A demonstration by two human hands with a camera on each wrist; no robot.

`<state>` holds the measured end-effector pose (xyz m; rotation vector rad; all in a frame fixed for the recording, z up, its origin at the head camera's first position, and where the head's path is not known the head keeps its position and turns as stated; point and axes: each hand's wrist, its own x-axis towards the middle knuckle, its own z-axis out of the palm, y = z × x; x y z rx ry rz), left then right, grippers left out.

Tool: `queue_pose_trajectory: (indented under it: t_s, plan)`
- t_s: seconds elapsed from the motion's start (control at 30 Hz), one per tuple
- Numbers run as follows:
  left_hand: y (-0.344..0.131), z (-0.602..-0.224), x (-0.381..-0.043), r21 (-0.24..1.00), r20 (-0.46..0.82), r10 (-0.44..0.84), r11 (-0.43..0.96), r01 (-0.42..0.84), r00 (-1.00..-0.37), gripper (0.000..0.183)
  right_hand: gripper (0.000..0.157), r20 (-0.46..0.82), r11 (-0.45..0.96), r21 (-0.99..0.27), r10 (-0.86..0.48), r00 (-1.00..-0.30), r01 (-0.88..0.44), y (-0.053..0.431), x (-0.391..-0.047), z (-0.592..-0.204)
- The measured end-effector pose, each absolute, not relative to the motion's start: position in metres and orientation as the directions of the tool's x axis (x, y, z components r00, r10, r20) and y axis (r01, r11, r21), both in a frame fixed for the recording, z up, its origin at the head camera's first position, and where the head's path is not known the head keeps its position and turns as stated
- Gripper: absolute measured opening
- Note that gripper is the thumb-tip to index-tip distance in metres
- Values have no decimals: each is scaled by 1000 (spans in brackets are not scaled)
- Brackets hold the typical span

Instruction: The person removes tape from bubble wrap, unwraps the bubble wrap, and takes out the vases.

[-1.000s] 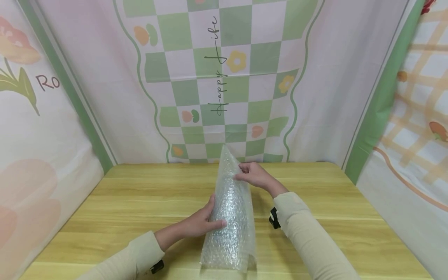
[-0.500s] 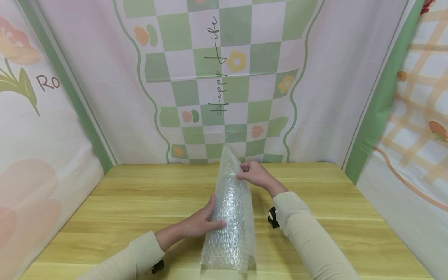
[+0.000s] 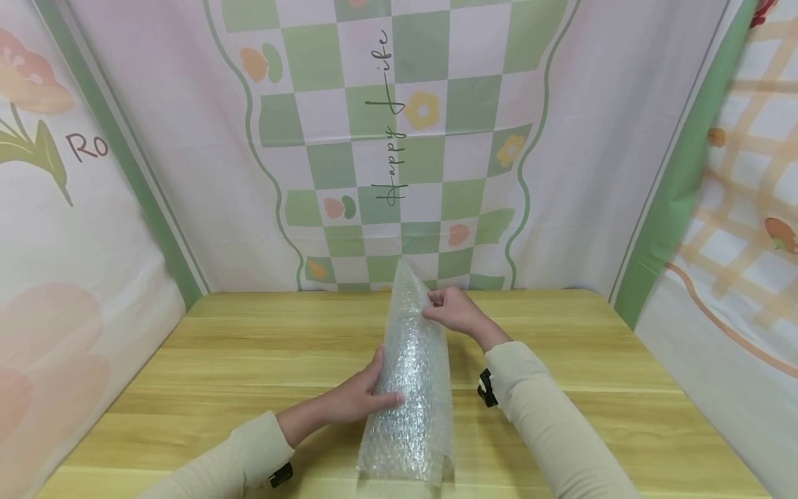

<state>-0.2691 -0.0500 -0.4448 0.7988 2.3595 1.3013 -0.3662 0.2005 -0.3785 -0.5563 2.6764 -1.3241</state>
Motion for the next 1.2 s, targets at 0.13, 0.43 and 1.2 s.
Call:
queue_pose_trajectory:
  t_s: [0.13,0.43,1.2]
  plan:
    - [-50,-446,-270,849,-8,618,419,320,-786,112,53,82,554,-778,-378,-922,-297,200,-367,-379]
    - [-50,-445,-270,846,-3,628,416,333,-778,112,48,102,570,-757,-382,-919,-321,199,-367,-380]
    - [-50,-444,-269,858,-17,613,415,304,-790,110,50,90,517,-796,-411,-907,-313,204,-368,-381]
